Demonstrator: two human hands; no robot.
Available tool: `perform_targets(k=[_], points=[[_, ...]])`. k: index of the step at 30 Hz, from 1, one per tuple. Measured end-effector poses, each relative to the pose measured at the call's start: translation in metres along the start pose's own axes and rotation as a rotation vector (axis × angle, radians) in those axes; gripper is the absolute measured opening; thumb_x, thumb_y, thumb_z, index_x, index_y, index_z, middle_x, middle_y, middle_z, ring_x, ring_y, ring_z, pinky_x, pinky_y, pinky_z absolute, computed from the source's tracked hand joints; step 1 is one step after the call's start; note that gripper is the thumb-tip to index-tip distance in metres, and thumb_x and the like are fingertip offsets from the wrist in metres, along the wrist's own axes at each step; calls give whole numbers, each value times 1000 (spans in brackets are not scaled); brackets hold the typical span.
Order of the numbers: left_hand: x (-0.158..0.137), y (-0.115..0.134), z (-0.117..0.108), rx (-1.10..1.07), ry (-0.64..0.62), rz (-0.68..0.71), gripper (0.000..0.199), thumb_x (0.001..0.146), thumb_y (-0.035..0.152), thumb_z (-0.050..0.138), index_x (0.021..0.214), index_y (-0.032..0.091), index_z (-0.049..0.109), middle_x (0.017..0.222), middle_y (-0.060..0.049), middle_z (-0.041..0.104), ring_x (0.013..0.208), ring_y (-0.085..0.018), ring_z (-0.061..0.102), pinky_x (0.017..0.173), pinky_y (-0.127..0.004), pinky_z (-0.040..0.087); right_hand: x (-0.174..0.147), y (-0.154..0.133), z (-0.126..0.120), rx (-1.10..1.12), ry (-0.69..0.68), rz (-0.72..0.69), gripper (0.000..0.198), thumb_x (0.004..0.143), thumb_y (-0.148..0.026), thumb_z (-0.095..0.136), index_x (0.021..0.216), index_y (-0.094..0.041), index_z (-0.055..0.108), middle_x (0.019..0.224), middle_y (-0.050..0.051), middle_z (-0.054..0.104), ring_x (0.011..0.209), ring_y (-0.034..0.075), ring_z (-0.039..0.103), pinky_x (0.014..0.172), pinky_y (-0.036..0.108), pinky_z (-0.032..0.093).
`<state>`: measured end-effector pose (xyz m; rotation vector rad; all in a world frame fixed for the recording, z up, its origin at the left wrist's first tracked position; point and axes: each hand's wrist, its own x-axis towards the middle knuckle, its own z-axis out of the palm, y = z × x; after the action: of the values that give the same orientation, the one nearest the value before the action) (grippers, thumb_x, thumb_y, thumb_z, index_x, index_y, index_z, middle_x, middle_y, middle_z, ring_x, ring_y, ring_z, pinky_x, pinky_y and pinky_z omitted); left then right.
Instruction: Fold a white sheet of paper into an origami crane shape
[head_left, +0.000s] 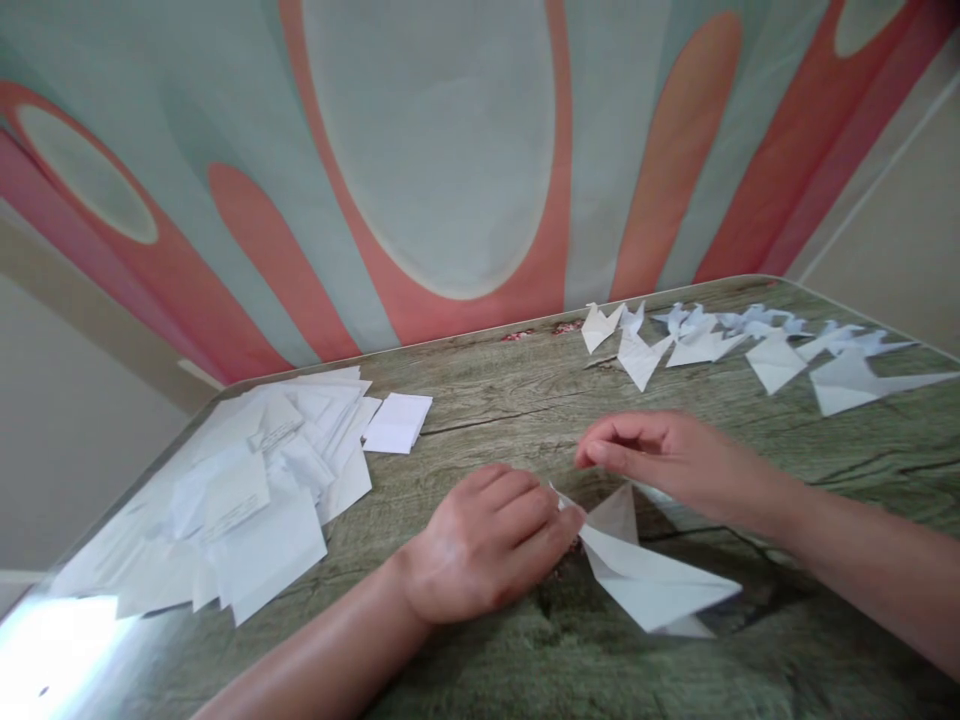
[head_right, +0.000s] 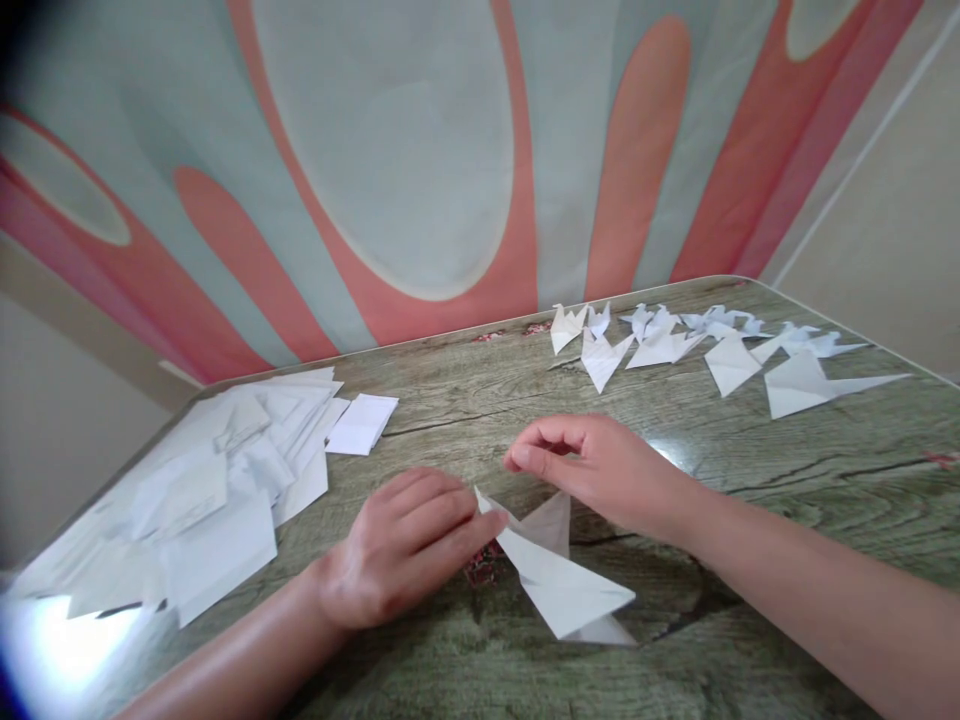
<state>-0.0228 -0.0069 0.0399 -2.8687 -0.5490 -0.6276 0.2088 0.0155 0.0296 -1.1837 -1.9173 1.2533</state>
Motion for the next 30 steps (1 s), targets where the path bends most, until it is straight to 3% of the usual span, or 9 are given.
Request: perform_targets(k=[4,7,10,14,19,25,30], points=[[0,-3,-8,196,103,-32,15,92,15,53,104,14,61,82,-3,67,76,-15,59,69,-30,49,-9,-14,-7,-225,3,-93,21,84,-47,61,84,-28,70,86,0,71,81,21,63,72,32,47],[-3,-6,-7,283,156,-64,16,91,13,52,104,15,61,92,-5,68,81,-17,58,70,-31,46,-13,-17,-4,-268,41,-86,15,78,-42,68,88,-30,69,86,-2,70,76,19,63,68,30,47],[-5,-8,-5,273,154,-85,18,88,13,56,105,16,61,104,-6,69,91,-19,57,75,-34,43,-13,-15,-1,-242,51,-53,11,79,-37,68,88,-31,67,81,-3,70,68,17,63,63,28,46],[-8,-9,-2,219,114,-102,19,90,15,55,107,18,62,98,-2,71,97,-19,57,92,-41,38,-10,-9,1,-230,26,-76,14,78,-32,68,93,-31,68,90,-2,71,78,19,65,69,29,49],[-9,-10,0,206,99,-105,20,90,13,53,106,20,63,95,0,72,98,-18,59,105,-45,31,-7,-3,6,-355,59,-292,19,80,-24,67,98,-28,69,96,1,70,92,20,63,82,34,48],[-11,-11,5,188,131,-122,21,90,10,52,105,20,63,94,0,72,98,-18,59,107,-47,31,-6,-3,7,-482,56,-514,14,88,-24,62,102,-24,67,90,1,71,89,17,63,85,35,43],[-11,-12,8,171,147,-137,20,89,10,55,102,21,64,91,0,72,96,-18,59,106,-47,32,-6,-3,6,-563,46,-614,13,91,-25,58,101,-24,67,90,2,71,90,18,62,90,39,39]])
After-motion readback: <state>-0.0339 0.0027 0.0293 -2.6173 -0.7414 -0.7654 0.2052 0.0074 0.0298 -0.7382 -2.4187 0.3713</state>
